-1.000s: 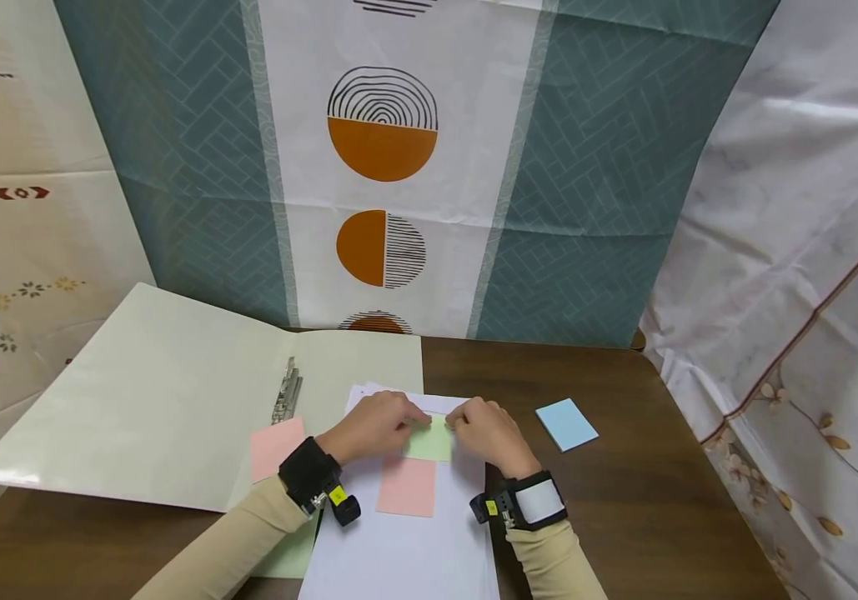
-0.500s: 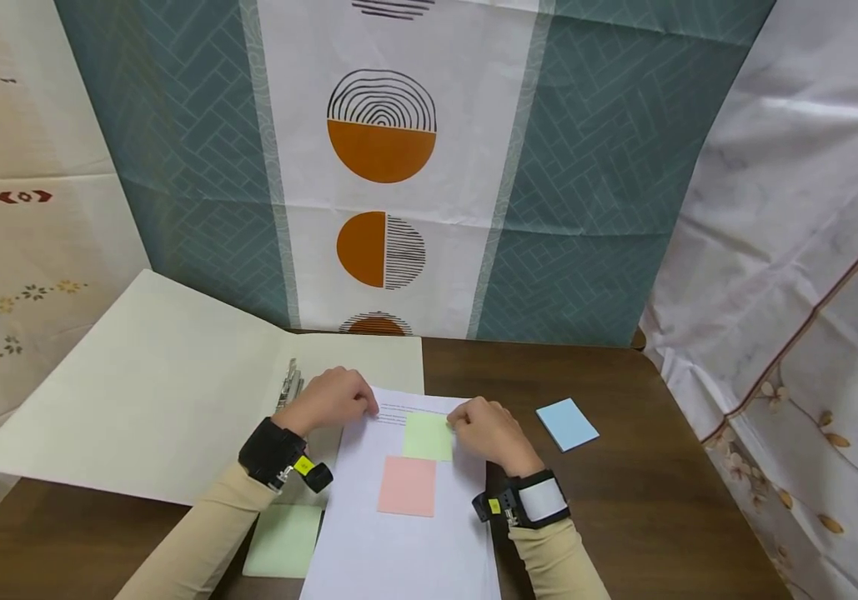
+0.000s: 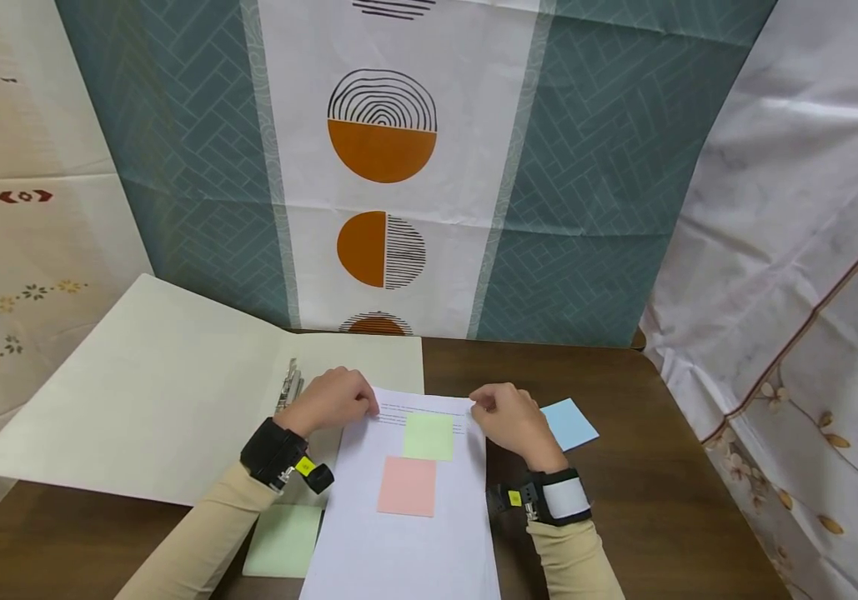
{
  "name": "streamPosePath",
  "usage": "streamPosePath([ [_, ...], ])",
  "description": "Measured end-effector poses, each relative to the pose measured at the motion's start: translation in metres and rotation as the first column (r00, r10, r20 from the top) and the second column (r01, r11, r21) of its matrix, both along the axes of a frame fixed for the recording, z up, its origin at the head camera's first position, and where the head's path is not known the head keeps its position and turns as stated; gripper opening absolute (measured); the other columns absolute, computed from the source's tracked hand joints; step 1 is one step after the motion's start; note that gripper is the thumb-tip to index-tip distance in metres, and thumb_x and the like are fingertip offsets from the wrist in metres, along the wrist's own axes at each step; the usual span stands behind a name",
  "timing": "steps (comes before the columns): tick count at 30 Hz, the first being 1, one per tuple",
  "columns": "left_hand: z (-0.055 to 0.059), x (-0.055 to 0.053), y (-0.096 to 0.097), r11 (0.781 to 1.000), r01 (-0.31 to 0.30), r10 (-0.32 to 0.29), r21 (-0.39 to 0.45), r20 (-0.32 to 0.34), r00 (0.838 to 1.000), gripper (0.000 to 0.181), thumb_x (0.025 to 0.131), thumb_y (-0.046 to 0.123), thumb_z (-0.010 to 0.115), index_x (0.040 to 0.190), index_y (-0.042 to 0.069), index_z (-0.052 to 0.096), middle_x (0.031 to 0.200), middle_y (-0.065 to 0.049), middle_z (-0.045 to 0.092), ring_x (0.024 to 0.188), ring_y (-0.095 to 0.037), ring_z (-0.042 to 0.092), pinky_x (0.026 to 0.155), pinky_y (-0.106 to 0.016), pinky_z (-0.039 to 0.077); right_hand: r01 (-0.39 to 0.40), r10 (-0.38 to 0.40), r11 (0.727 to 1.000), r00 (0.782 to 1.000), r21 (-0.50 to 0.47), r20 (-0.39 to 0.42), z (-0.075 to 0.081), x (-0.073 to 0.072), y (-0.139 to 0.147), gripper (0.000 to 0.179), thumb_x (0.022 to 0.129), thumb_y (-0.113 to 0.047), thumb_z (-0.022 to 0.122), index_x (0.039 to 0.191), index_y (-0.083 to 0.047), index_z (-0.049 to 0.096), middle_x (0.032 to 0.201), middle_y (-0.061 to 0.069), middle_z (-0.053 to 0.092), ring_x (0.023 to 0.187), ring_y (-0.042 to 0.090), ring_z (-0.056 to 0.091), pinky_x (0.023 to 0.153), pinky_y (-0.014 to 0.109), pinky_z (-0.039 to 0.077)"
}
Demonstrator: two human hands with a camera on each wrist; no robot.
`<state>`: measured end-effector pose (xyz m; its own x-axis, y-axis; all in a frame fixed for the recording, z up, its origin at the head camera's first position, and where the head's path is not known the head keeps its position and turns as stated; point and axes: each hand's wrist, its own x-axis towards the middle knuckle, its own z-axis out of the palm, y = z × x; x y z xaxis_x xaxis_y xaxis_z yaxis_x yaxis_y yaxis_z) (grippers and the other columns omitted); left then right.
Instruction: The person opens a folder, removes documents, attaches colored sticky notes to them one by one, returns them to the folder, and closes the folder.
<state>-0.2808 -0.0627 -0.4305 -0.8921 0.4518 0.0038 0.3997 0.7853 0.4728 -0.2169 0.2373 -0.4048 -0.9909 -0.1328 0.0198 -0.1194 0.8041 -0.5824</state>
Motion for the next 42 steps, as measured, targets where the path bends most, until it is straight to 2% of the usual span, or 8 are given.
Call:
streamPosePath([
  [4,0.0,-0.001,0.0,1.0,-0.002,0.002,-0.006,-0.004,1.0,0.026,0.098,0.003,0.068,0.096,0.014,0.092,0.11,-0.006,0.088,0.083,-0.019,0.059,0.066,-0.03,0.034,0.004,-0.004,1.0,1.0,0.01,0.018,0.002,0.0,0.008,0.032,0.105,-0.012,0.073,0.132,0.003,0.078,0.126,0.022,0.082,0.109,0.033,0.077,0.088,0.048,0.068],
  [9,-0.001,0.0,0.0,1.0,-0.001,0.001,-0.005,-0.003,1.0,0.026,0.099,0.003,0.069,0.097,0.013,0.092,0.11,-0.007,0.088,0.084,-0.019,0.059,0.067,-0.03,0.035,0.01,-0.014,0.998,0.997,0.055,0.07,-0.003,-0.003,0.008,0.042,0.101,-0.019,0.081,0.136,0.003,0.077,0.135,0.024,0.079,0.107,0.031,0.074,0.079,0.042,0.063],
  [18,0.002,0.002,0.0,1.0,0.007,-0.007,0.007,0.008,1.0,0.026,0.099,0.002,0.068,0.098,0.011,0.092,0.11,-0.007,0.088,0.087,-0.019,0.061,0.069,-0.03,0.037,-0.037,0.02,0.962,0.998,0.269,0.065,-0.022,-0.002,-0.004,0.043,0.084,-0.021,0.099,0.117,0.002,0.085,0.132,0.024,0.069,0.12,0.039,0.058,0.081,0.051,0.059],
  [24,0.001,0.003,0.0,1.0,0.008,-0.008,0.011,0.011,1.0,0.025,0.1,0.003,0.069,0.099,0.011,0.092,0.111,-0.009,0.088,0.084,-0.019,0.06,0.066,-0.029,0.034,-0.016,0.002,0.957,0.999,0.289,0.05,-0.022,0.0,-0.011,0.04,0.082,-0.017,0.1,0.114,0.002,0.085,0.131,0.024,0.068,0.118,0.038,0.056,0.075,0.045,0.056],
  [28,0.002,0.003,0.0,1.0,0.013,-0.013,0.017,0.005,1.0,0.024,0.1,0.003,0.069,0.099,0.01,0.092,0.11,-0.009,0.088,0.082,-0.019,0.06,0.066,-0.029,0.034,0.001,-0.009,0.966,0.999,0.26,0.03,-0.022,-0.001,-0.013,0.034,0.08,-0.013,0.101,0.107,0.001,0.085,0.122,0.022,0.068,0.11,0.033,0.054,0.07,0.039,0.051],
  [34,0.002,0.003,-0.002,0.999,0.022,-0.022,0.024,0.011,1.0,0.021,0.101,0.005,0.071,0.102,0.01,0.092,0.11,-0.009,0.088,0.08,-0.018,0.058,0.067,-0.029,0.034,0.016,-0.029,0.987,0.997,0.163,0.075,-0.025,-0.003,-0.008,0.02,0.083,-0.01,0.097,0.08,-0.008,0.078,0.089,0.009,0.067,0.082,0.023,0.056,0.063,0.032,0.042],
  [37,0.002,0.003,-0.002,0.999,0.022,-0.023,0.03,0.018,1.0,0.021,0.102,0.006,0.071,0.103,0.01,0.092,0.11,-0.009,0.088,0.077,-0.017,0.056,0.066,-0.029,0.033,0.038,-0.048,0.996,0.991,0.081,0.125,-0.024,-0.004,-0.004,0.02,0.087,-0.011,0.094,0.083,-0.007,0.075,0.084,0.007,0.069,0.074,0.021,0.058,0.062,0.032,0.045],
  [42,0.002,0.002,-0.003,0.998,0.016,-0.017,0.053,0.023,1.0,0.023,0.102,0.006,0.069,0.103,0.011,0.092,0.108,-0.008,0.087,0.074,-0.017,0.054,0.065,-0.029,0.032,0.082,-0.063,0.988,0.987,-0.128,0.147,-0.02,-0.006,0.0,0.019,0.095,-0.011,0.087,0.1,-0.002,0.071,0.092,0.01,0.066,0.085,0.022,0.058,0.071,0.033,0.047],
])
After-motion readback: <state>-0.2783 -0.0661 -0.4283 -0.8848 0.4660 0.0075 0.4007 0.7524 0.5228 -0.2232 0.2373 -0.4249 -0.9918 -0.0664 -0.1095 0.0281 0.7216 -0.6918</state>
